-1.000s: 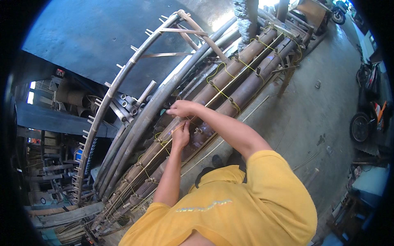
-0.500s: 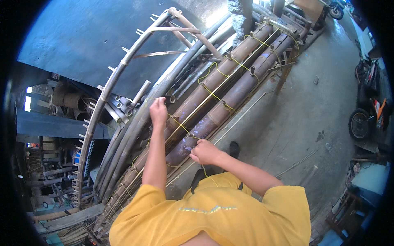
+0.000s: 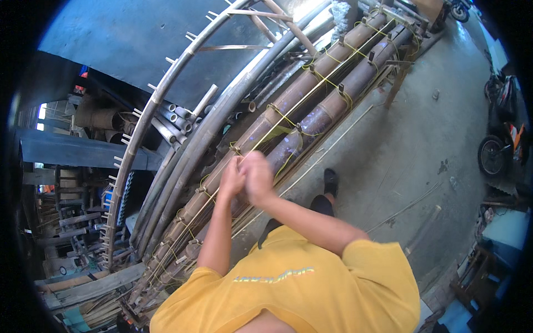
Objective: The person selects thin bamboo strips from a stack, aligns them, and ties them onto a curved bamboo frame using yellow string. The person repeatedly wraps and knots the string to secure the strips in place.
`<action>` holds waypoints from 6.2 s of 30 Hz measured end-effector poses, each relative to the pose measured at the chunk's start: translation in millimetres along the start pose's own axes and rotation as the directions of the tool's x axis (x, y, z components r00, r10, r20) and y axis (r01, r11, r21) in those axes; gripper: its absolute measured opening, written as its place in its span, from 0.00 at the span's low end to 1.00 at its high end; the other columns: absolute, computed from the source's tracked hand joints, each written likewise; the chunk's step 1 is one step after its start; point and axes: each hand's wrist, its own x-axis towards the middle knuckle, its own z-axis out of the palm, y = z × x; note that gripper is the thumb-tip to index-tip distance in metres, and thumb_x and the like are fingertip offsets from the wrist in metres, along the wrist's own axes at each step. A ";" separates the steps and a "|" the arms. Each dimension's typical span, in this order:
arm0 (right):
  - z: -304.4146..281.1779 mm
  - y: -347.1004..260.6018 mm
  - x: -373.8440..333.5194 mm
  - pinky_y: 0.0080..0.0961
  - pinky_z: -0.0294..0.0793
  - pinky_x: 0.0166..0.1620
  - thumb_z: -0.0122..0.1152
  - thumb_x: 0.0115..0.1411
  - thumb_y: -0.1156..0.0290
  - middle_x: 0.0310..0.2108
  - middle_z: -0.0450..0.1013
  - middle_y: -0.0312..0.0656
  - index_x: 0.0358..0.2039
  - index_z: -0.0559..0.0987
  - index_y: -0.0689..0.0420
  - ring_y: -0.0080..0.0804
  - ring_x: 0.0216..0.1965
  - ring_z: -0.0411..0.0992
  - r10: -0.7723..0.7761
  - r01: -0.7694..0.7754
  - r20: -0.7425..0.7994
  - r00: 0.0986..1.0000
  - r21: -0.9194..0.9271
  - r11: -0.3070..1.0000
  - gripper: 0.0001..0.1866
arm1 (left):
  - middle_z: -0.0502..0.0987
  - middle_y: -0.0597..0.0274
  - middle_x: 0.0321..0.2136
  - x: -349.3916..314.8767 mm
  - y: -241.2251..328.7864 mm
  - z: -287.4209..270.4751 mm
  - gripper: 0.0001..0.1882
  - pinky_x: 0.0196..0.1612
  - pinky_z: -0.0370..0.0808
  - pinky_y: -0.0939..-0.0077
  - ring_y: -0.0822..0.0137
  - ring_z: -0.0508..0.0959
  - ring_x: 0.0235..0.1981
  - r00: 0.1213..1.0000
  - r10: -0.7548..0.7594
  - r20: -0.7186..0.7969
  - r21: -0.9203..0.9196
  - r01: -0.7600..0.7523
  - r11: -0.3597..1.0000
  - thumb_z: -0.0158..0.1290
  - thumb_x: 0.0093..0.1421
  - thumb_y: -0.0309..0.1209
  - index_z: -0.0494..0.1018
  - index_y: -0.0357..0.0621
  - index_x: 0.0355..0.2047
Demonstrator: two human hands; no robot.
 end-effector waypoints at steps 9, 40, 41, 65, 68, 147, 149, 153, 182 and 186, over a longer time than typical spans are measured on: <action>30.6 25.2 136.3 0.39 0.69 0.49 0.40 0.70 0.40 0.39 0.79 0.48 0.36 0.85 0.58 0.40 0.45 0.75 0.491 0.445 0.269 0.829 -0.849 -0.286 0.35 | 0.81 0.44 0.37 9.0 25.9 -9.4 0.18 0.45 0.73 0.46 0.39 0.79 0.43 0.985 -0.164 -0.051 -0.124 0.157 0.980 0.45 0.69 0.47 0.78 0.54 0.47; 57.9 85.5 -136.7 0.26 0.70 0.41 0.43 0.73 0.61 0.30 0.72 0.32 0.32 0.74 0.51 0.23 0.34 0.71 0.222 -0.219 -0.412 0.884 0.056 0.974 0.14 | 0.81 0.40 0.38 -118.5 -90.9 -102.8 0.15 0.49 0.75 0.52 0.44 0.80 0.45 0.993 -0.099 0.069 0.054 0.095 0.994 0.52 0.66 0.39 0.75 0.41 0.46; 72.7 94.5 -130.4 0.26 0.70 0.42 0.43 0.71 0.67 0.30 0.72 0.34 0.28 0.73 0.53 0.25 0.33 0.70 -0.074 0.046 -0.177 0.981 -0.157 0.986 0.14 | 0.81 0.40 0.39 -119.6 -78.2 -97.4 0.16 0.49 0.75 0.54 0.44 0.80 0.46 0.996 -0.090 0.004 0.129 0.089 0.988 0.54 0.65 0.39 0.74 0.42 0.46; 13.8 70.4 -142.7 0.48 0.73 0.47 0.51 0.66 0.59 0.23 0.76 0.54 0.21 0.79 0.59 0.58 0.31 0.75 0.624 0.380 0.500 0.600 -0.865 0.327 0.21 | 0.76 0.64 0.19 -45.2 -39.1 -145.1 0.15 0.32 0.72 0.78 0.76 0.77 0.25 0.943 -0.219 -0.249 -0.526 0.058 0.848 0.47 0.71 0.34 0.79 0.36 0.38; 11.0 85.2 -153.2 0.48 0.71 0.49 0.53 0.64 0.60 0.23 0.76 0.54 0.20 0.79 0.57 0.54 0.31 0.76 0.509 0.656 0.660 0.552 -0.721 0.222 0.19 | 0.82 0.48 0.31 0.8 -124.3 -111.2 0.16 0.40 0.76 0.56 0.49 0.82 0.34 0.917 -0.138 -0.374 -0.186 0.072 0.980 0.46 0.69 0.38 0.79 0.40 0.41; 203.8 282.3 -383.0 0.50 0.73 0.39 0.53 0.63 0.60 0.19 0.72 0.56 0.18 0.77 0.62 0.59 0.27 0.72 0.617 0.449 0.628 0.474 -0.776 0.444 0.22 | 0.82 0.62 0.29 -329.5 -313.2 -263.3 0.14 0.38 0.72 0.76 0.75 0.78 0.32 0.959 -0.203 -0.199 -0.458 0.092 0.884 0.49 0.70 0.33 0.80 0.37 0.36; 197.8 276.0 -383.8 0.48 0.73 0.41 0.54 0.62 0.60 0.19 0.73 0.55 0.18 0.77 0.61 0.57 0.27 0.73 0.567 0.542 0.641 0.518 -0.758 0.362 0.21 | 0.75 0.67 0.21 -287.4 -284.4 -296.8 0.16 0.30 0.69 0.77 0.77 0.71 0.22 0.934 -0.177 -0.309 -0.495 0.000 0.869 0.47 0.72 0.35 0.79 0.36 0.38; 204.9 286.1 -398.6 0.42 0.73 0.50 0.54 0.60 0.62 0.17 0.74 0.51 0.18 0.80 0.57 0.49 0.28 0.76 0.527 0.741 0.722 0.449 -0.630 0.232 0.18 | 0.82 0.45 0.31 -235.7 -407.2 -248.5 0.19 0.40 0.77 0.53 0.46 0.82 0.34 0.918 -0.072 -0.390 0.057 0.102 0.993 0.44 0.70 0.41 0.80 0.42 0.42; 414.9 402.4 -397.1 0.30 0.67 0.32 0.50 0.70 0.51 0.17 0.66 0.35 0.17 0.71 0.62 0.21 0.24 0.63 0.570 -0.162 0.463 0.679 -0.663 0.731 0.30 | 0.80 0.40 0.37 -471.8 -472.8 -316.1 0.19 0.45 0.73 0.45 0.37 0.78 0.43 0.959 -0.277 0.064 -0.055 0.280 0.958 0.43 0.70 0.47 0.77 0.49 0.45; 316.4 370.0 -487.7 0.41 0.74 0.41 0.50 0.70 0.58 0.23 0.74 0.55 0.23 0.78 0.62 0.56 0.33 0.75 0.655 0.427 0.647 0.390 -0.757 0.494 0.23 | 0.81 0.43 0.35 -467.7 -443.1 -324.6 0.18 0.42 0.74 0.51 0.42 0.81 0.40 0.949 -0.316 0.010 -0.095 0.316 0.944 0.44 0.70 0.43 0.78 0.43 0.41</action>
